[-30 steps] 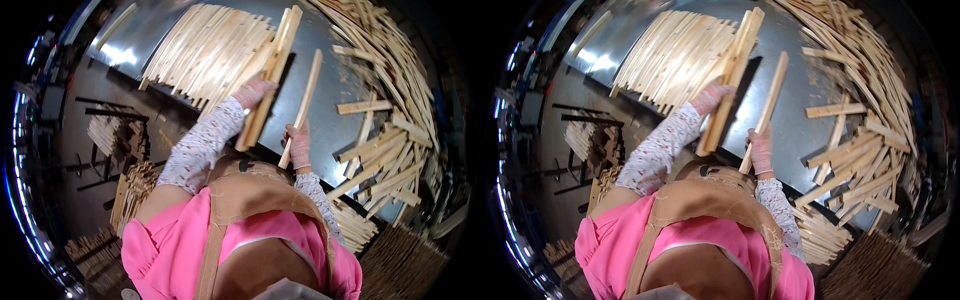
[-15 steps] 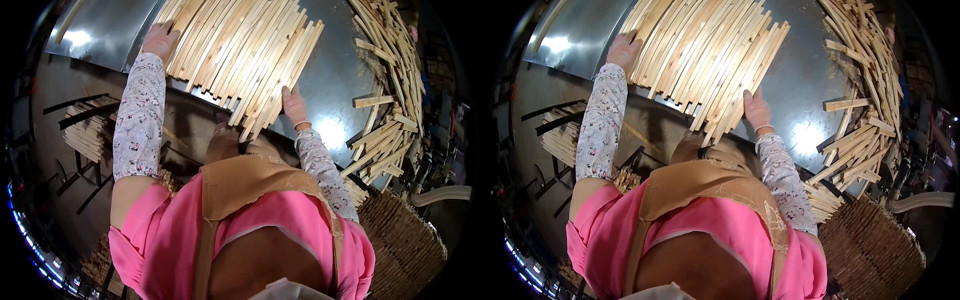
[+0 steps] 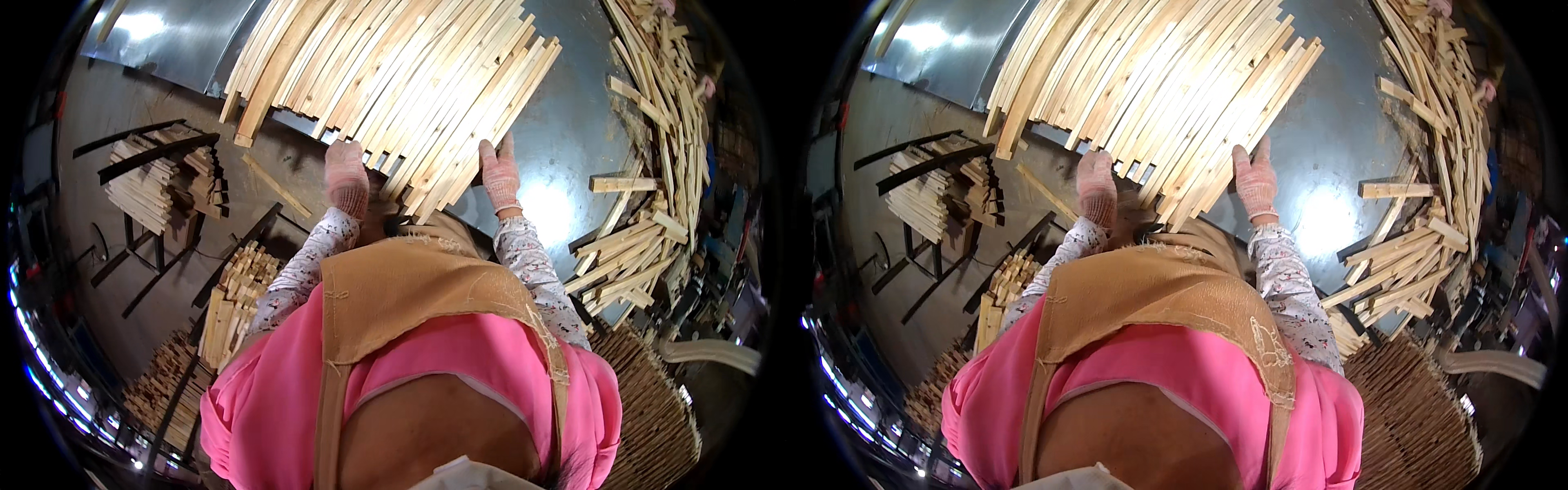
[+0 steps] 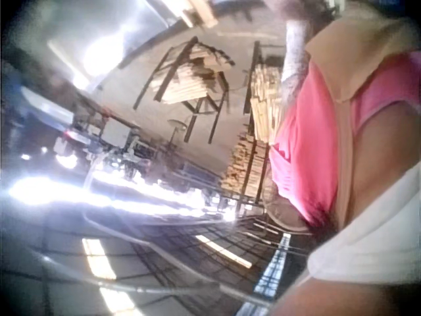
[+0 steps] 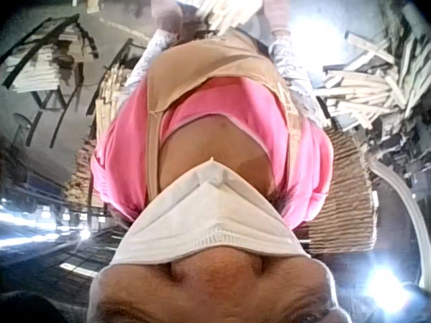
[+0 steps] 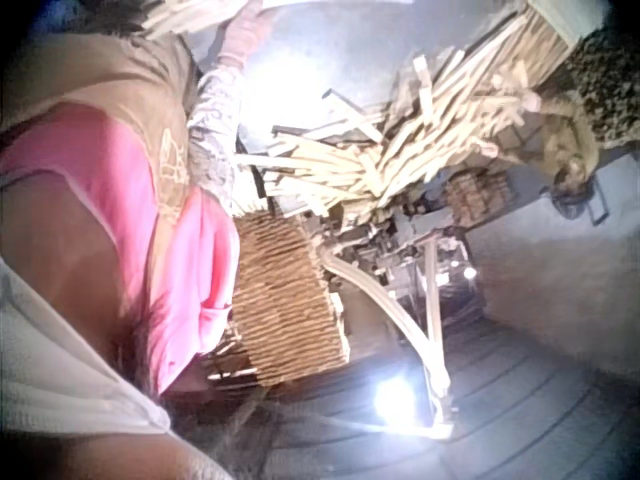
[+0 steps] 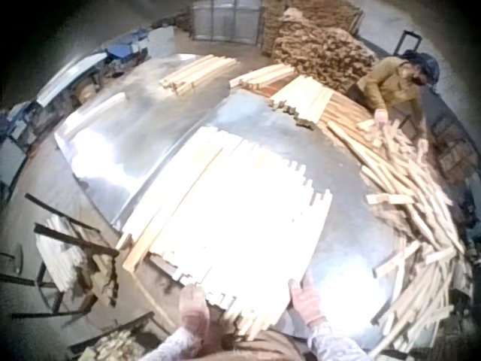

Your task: The person gathers and stacks thin wooden planks on a metal table, aligning them into neat piles. They repeatedly pick up planks from a disorganized pile, arrange them, and move the stacks to a different location on the table or floor.

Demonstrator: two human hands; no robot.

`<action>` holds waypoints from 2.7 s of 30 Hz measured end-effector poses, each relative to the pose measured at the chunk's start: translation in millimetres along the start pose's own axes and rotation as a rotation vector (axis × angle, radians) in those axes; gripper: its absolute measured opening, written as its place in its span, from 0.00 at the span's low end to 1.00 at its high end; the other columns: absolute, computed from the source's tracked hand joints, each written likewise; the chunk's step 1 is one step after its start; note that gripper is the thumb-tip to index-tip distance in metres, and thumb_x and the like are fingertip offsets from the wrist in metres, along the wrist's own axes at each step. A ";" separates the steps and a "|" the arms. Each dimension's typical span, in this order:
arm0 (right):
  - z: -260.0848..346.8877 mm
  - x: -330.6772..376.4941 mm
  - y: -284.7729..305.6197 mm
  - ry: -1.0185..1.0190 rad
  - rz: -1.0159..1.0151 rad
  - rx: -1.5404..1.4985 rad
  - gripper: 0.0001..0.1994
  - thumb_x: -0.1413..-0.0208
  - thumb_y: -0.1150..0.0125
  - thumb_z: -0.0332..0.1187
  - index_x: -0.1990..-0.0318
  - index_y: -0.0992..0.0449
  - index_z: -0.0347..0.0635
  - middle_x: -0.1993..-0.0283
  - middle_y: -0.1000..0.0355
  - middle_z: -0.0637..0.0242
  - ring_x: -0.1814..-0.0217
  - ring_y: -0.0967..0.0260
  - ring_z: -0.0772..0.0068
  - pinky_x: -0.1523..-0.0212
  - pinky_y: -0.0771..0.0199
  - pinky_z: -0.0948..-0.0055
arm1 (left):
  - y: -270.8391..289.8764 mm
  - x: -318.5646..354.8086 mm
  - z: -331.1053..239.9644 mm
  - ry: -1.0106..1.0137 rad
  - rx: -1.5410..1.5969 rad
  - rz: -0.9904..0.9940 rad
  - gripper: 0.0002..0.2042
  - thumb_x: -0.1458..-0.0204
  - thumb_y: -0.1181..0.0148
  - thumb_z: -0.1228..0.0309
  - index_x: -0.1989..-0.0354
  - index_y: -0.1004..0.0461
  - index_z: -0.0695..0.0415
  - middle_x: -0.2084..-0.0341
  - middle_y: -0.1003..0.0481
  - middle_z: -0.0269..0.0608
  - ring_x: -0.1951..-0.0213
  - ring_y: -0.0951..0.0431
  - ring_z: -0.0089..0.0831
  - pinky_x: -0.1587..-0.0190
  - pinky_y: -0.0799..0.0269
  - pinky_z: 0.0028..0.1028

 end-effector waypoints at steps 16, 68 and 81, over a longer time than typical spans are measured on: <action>-27.5 -93.2 108.3 0.125 0.115 -0.018 0.39 0.29 0.45 0.59 0.22 0.34 0.38 0.33 0.22 0.40 0.30 0.25 0.37 0.32 0.27 0.53 | -31.3 66.8 -63.5 -0.340 -0.608 0.343 0.27 0.39 0.31 0.65 0.31 0.27 0.57 0.47 0.20 0.53 0.41 0.20 0.51 0.37 0.25 0.46; 27.1 10.4 150.8 0.616 -0.197 -0.704 0.32 0.25 0.41 0.53 0.23 0.33 0.43 0.31 0.25 0.57 0.34 0.24 0.63 0.32 0.23 0.64 | -83.9 -53.6 -263.1 -0.876 -0.700 0.823 0.30 0.30 0.42 0.63 0.22 0.38 0.59 0.31 0.27 0.53 0.32 0.24 0.43 0.27 0.29 0.40; 15.3 -106.9 146.2 0.469 -0.176 0.441 0.24 0.34 0.39 0.42 0.33 0.24 0.46 0.43 0.20 0.53 0.41 0.23 0.46 0.41 0.24 0.49 | -115.8 -42.7 -181.1 -0.956 -1.115 0.414 0.33 0.33 0.44 0.63 0.19 0.41 0.57 0.23 0.34 0.48 0.24 0.34 0.49 0.20 0.42 0.44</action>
Point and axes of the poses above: each hand's wrist, its own x-axis away from the middle knuckle, its own y-axis out of the back of the hand, z = x × y, the point moved 3 cm from there along -x, towards the middle knuckle
